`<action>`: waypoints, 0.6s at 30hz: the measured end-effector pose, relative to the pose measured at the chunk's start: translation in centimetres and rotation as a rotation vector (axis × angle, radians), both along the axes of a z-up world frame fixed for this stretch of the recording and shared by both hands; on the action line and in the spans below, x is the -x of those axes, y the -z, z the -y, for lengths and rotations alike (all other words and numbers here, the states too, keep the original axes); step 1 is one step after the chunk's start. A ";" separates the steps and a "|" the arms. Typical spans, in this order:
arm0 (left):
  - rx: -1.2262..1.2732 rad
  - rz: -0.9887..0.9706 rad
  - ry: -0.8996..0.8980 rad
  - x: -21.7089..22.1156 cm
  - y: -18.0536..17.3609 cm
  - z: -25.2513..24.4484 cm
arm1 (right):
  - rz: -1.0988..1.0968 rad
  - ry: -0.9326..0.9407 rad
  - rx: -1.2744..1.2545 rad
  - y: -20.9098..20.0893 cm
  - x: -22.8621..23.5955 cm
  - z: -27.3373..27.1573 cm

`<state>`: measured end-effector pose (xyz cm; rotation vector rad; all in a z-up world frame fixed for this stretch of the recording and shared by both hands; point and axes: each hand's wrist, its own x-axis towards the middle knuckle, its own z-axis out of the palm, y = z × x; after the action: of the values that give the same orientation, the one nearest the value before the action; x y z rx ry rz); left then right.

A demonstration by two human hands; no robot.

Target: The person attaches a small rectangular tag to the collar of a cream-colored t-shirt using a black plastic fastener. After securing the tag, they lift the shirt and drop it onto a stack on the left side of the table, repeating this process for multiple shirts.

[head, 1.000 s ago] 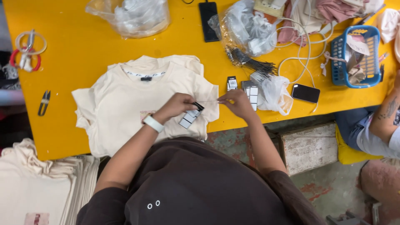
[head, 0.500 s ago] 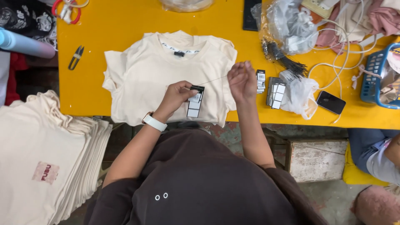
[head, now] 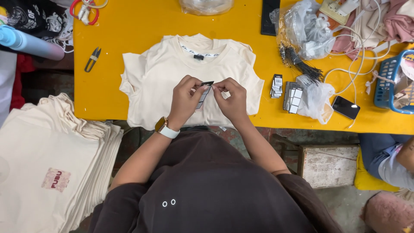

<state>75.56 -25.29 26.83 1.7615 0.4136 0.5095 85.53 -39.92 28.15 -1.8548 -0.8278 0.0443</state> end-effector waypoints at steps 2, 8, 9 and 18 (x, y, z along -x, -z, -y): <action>-0.125 0.050 0.030 0.2 -0.4 -0.4 | 0.026 0.012 -0.032 -0.7 0.4 -0.9; -0.402 0.080 0.092 0.5 -0.6 -2.5 | 0.030 0.018 -0.014 -0.3 0.7 -2.8; -0.400 0.082 0.093 0.5 -0.4 -2.7 | 0.032 0.020 -0.012 0.0 0.8 -3.2; -1.041 0.012 0.237 0.9 7.3 -4.8 | -0.689 -0.068 0.115 7.0 0.1 -4.2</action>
<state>74.65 -20.47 19.51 2.7543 -0.1269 0.6123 85.44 -35.67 21.19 -1.7402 -0.4044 0.7440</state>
